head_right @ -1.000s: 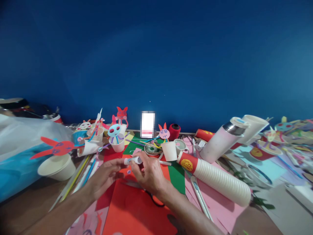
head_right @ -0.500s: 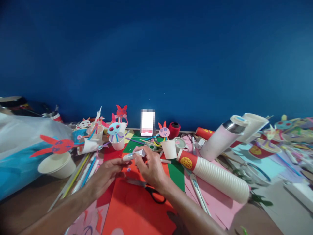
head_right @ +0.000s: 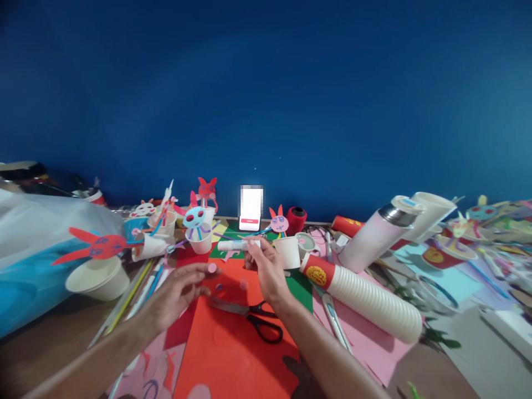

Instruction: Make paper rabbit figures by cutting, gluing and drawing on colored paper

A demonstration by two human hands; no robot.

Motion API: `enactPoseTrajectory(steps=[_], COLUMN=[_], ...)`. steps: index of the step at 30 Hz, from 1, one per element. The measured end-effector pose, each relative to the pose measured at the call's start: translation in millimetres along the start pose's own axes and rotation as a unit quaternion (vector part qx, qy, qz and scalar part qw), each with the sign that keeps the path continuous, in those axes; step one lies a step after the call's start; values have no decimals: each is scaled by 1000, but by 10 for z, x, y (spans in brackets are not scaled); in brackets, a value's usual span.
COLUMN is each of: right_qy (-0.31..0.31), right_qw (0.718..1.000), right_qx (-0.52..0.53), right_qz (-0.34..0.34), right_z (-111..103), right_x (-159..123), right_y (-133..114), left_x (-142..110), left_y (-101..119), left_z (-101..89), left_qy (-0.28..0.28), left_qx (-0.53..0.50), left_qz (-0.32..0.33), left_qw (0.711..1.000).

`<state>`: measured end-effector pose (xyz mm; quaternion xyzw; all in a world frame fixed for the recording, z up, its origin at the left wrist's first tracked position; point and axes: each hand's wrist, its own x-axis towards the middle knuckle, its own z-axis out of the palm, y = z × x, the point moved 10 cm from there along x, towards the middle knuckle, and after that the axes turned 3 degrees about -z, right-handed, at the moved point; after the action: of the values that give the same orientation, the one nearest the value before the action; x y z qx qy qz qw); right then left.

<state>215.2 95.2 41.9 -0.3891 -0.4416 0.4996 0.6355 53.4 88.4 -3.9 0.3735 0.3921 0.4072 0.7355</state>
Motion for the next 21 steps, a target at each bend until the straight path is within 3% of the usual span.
enactPoseTrajectory(steps=[5, 10, 14, 17, 21], right_qy=[-8, -65, -52, -47, -58], right_qw=[994, 986, 983, 981, 984], right_qx=[96, 86, 83, 91, 78], right_qz=[54, 125, 158, 163, 151], right_z=[-10, 120, 141, 179, 239], right_x=[6, -116, -292, -423, -502], right_y=[126, 263, 406, 521, 643], left_x=[4, 10, -13, -67, -133], left_y=[170, 229, 114, -49, -159], left_z=[-108, -128, 57, 262, 395], left_qy=[39, 52, -7, -79, -126], left_qx=[-62, -75, -81, -76, -31], left_qz=[25, 40, 31, -5, -24], left_qw=[997, 995, 996, 994, 991])
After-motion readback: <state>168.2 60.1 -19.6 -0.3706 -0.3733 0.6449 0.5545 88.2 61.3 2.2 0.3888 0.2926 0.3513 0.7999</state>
